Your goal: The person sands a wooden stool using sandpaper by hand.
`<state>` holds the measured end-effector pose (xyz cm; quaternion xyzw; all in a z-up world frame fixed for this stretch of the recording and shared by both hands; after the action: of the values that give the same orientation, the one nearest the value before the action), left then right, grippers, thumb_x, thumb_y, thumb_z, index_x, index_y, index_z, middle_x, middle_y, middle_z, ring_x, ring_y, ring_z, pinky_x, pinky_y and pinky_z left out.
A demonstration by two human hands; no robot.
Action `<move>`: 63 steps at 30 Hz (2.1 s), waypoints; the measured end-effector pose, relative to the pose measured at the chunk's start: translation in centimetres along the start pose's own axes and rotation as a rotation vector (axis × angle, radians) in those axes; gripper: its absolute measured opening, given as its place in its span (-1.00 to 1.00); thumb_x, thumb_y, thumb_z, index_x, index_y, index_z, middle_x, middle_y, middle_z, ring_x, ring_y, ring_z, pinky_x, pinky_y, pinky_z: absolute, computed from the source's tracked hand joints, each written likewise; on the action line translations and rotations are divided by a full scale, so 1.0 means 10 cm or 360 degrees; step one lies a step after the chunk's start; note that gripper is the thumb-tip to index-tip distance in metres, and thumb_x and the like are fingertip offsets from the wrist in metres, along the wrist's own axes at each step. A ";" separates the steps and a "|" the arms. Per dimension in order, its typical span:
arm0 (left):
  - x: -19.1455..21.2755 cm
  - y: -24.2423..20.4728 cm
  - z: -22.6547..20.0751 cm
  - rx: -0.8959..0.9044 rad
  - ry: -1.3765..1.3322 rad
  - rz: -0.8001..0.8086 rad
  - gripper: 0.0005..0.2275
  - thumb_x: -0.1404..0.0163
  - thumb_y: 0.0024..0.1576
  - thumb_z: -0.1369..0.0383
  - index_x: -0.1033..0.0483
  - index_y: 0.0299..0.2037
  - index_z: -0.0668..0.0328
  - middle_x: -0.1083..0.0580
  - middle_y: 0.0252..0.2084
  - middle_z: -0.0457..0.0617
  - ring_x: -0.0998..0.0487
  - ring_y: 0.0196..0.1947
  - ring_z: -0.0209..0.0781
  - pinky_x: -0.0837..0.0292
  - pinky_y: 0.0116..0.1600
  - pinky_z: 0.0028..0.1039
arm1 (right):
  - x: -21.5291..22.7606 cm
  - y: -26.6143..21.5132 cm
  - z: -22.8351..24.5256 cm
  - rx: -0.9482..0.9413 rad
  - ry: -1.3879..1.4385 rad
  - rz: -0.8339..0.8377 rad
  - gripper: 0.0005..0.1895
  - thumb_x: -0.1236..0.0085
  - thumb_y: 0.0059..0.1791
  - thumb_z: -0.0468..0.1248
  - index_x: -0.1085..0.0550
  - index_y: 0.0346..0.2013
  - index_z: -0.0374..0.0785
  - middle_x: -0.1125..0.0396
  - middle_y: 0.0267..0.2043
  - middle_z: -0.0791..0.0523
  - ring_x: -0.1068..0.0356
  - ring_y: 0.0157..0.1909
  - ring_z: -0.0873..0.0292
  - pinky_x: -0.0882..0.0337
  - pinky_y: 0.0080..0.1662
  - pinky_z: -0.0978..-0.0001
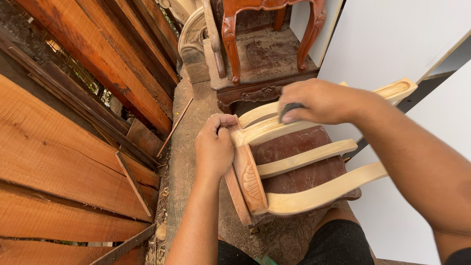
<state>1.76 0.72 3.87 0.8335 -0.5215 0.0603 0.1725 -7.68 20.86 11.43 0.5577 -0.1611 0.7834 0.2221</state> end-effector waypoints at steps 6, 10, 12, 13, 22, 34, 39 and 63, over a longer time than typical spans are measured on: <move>0.01 -0.02 -0.06 -0.0051 0.0046 0.0039 -0.71 0.22 0.11 0.55 -0.59 -0.12 0.25 -0.63 -0.15 0.05 -0.67 -0.11 -0.14 -0.50 0.05 -0.41 | -0.10 0.33 0.69 0.0571 -0.0246 -0.0152 -0.83 -0.30 -0.15 -0.22 -0.59 -0.29 -0.13 -0.38 -0.34 0.11 -0.40 -0.18 -0.01 -0.36 -0.14 0.05; 0.01 -0.06 -0.01 -0.0058 -0.0017 -0.0004 -0.73 0.22 0.13 0.54 -0.59 -0.14 0.26 -0.63 -0.15 0.06 -0.67 -0.11 -0.14 -0.51 0.04 -0.41 | 0.09 0.11 0.50 0.0099 -0.0219 0.0142 -0.83 -0.31 -0.13 -0.16 -0.57 -0.35 -0.16 -0.37 -0.35 0.12 -0.44 -0.24 0.08 -0.43 -0.16 0.15; 0.00 -0.05 0.03 0.0000 0.0017 -0.0032 -0.72 0.22 0.11 0.55 -0.59 -0.14 0.24 -0.63 -0.16 0.05 -0.67 -0.10 -0.15 -0.50 0.05 -0.41 | 0.19 0.06 0.43 0.0017 -0.0017 0.0063 -0.84 -0.30 -0.16 -0.23 -0.59 -0.31 -0.14 -0.39 -0.34 0.14 -0.43 -0.24 0.07 -0.43 -0.21 0.13; 0.00 -0.04 0.03 0.0014 0.0048 -0.0017 -0.71 0.23 0.10 0.55 -0.59 -0.14 0.24 -0.64 -0.16 0.04 -0.67 -0.10 -0.16 -0.49 0.05 -0.41 | 0.17 0.07 0.42 0.0066 -0.0070 0.0053 -0.85 -0.30 -0.15 -0.21 -0.58 -0.33 -0.15 -0.38 -0.34 0.13 -0.43 -0.23 0.07 -0.42 -0.18 0.13; 0.04 0.01 -0.03 -0.0018 0.0040 0.0066 -0.71 0.22 0.12 0.55 -0.59 -0.10 0.29 -0.65 -0.12 0.05 -0.67 -0.10 -0.21 -0.50 0.05 -0.44 | -0.38 0.23 0.18 0.0453 -0.0181 -0.0235 -0.87 -0.27 -0.10 -0.18 -0.56 -0.29 -0.11 -0.36 -0.27 0.15 -0.31 -0.07 0.06 -0.21 0.04 0.12; 0.05 -0.06 -0.02 0.0030 0.0101 0.0051 -0.71 0.22 0.12 0.54 -0.59 -0.10 0.31 -0.64 -0.12 0.02 -0.63 -0.11 -0.24 -0.45 0.06 -0.49 | 0.00 -0.67 -0.53 0.0283 -0.0014 -0.0487 -0.95 -0.26 -0.05 -0.19 -0.57 -0.34 -0.04 -0.33 -0.34 0.22 -0.30 -0.14 0.17 -0.32 0.02 0.22; 0.08 -0.05 -0.10 -0.0012 0.0235 0.0110 -0.72 0.21 0.15 0.54 -0.60 -0.10 0.32 -0.63 -0.13 0.03 -0.61 -0.10 -0.25 -0.43 0.07 -0.51 | -0.27 -0.02 0.13 0.0538 0.0014 -0.0494 -0.94 -0.28 -0.08 -0.19 -0.58 -0.32 0.01 -0.30 -0.28 0.19 -0.28 -0.05 0.09 -0.22 0.02 0.16; 0.06 -0.05 -0.04 0.0234 0.0157 0.0041 -0.72 0.19 0.14 0.53 -0.62 -0.10 0.26 -0.64 -0.12 -0.04 -0.60 -0.14 -0.29 -0.41 0.02 -0.52 | 0.28 -1.18 -0.77 -0.0517 -0.0107 -0.0553 -0.56 -0.21 -0.07 -0.13 -0.53 0.11 -0.07 -0.39 -0.12 0.13 -0.33 -0.01 0.07 -0.36 0.04 0.13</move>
<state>2.48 0.49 4.29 0.8330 -0.5173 0.1418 0.1355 -8.46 35.19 11.60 0.5597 -0.1938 0.6782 0.4350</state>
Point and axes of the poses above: each hand's wrist, its own y-axis towards the middle knuckle, its own x-axis out of the back of the hand, z = x × y, the point moved 4 cm from there along y, towards the middle knuckle
